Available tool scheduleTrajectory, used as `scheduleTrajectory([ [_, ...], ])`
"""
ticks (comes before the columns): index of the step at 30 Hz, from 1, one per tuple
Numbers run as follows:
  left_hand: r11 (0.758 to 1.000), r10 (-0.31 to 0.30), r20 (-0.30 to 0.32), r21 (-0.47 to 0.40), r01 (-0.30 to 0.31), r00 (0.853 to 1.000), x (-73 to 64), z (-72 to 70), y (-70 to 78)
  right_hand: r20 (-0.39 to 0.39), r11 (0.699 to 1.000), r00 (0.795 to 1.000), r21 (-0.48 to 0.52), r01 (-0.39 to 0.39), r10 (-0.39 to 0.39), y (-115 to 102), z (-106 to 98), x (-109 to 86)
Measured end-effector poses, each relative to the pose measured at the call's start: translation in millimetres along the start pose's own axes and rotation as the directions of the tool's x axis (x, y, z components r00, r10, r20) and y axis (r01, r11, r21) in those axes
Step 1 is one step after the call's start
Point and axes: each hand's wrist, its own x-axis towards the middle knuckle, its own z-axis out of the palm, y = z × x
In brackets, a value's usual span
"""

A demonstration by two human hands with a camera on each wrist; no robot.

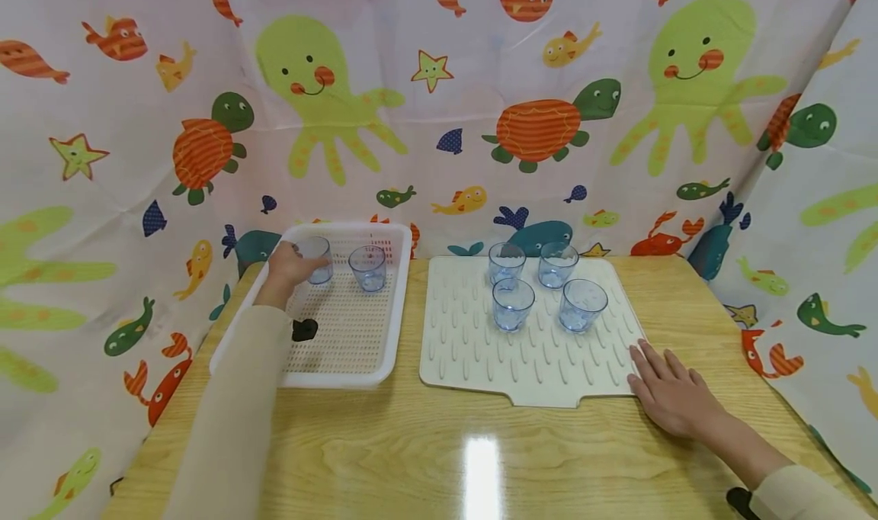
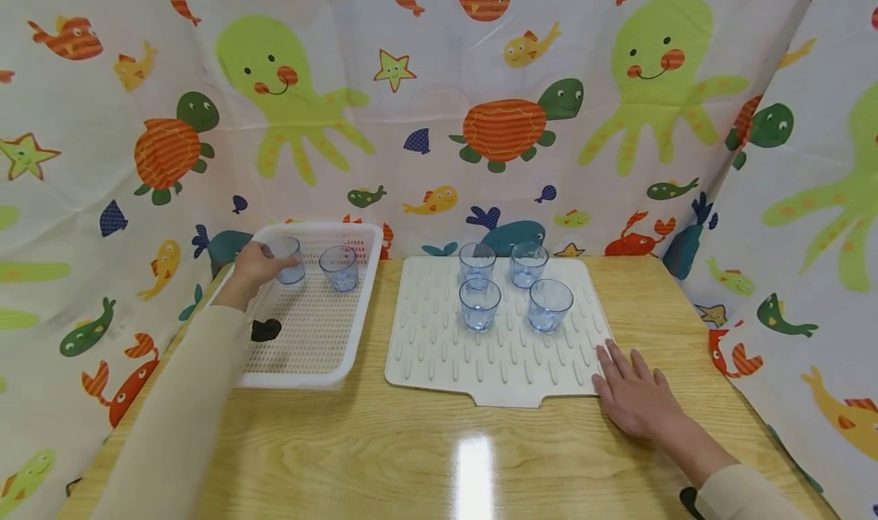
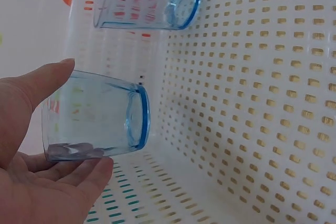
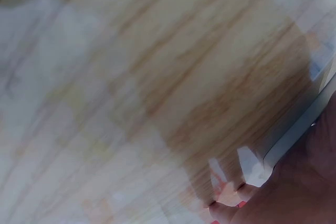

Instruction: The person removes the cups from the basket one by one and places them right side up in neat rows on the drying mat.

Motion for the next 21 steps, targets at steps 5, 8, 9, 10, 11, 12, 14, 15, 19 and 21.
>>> scheduleTrajectory([
  [5,0.999,0.034,-0.002,-0.002,-0.034,0.999,-10.0,-10.1,9.1,0.008,1.0,1.0,-0.001,-0.003,0.003,0,-2,0.3],
  [8,0.999,0.032,-0.002,-0.004,-0.032,0.999,-14.8,-15.3,14.9,0.011,1.0,1.0,-0.005,-0.004,0.004,0,-3,-0.1],
  [9,1.0,0.03,-0.001,-0.004,-0.03,1.0,-16.1,-16.6,16.9,0.012,1.0,1.0,-0.007,-0.004,0.005,0,-3,-0.2],
  [10,1.0,0.024,0.0,-0.012,-0.024,1.0,-16.8,-17.6,18.4,0.012,1.0,1.0,-0.009,-0.005,0.005,1,-4,-0.3],
  [11,1.0,0.018,0.0,-0.016,-0.018,1.0,-17.9,-18.6,20.2,0.013,1.0,1.0,-0.011,-0.004,0.004,1,-5,-0.5],
  [12,1.0,0.012,0.002,-0.027,-0.012,1.0,-19.1,-19.5,22.1,0.013,1.0,1.0,-0.011,-0.004,0.004,1,-5,-0.6],
  [14,0.999,0.005,0.004,-0.043,-0.005,1.0,-20.9,-20.7,25.3,0.013,1.0,1.0,-0.011,-0.003,0.003,0,-6,-0.8],
  [15,0.999,0.002,0.005,-0.047,-0.002,1.0,-21.7,-21.1,26.6,0.013,1.0,1.0,-0.011,-0.001,0.001,0,-7,-0.8],
  [19,0.999,0.011,0.013,-0.049,-0.01,1.0,-27.0,-23.7,30.8,0.011,1.0,1.0,-0.006,0.002,-0.002,-1,-6,-0.6],
  [21,0.998,0.022,0.017,-0.053,-0.021,1.0,-30.2,-24.9,31.9,0.011,1.0,1.0,-0.003,0.003,-0.003,-1,-6,-0.5],
])
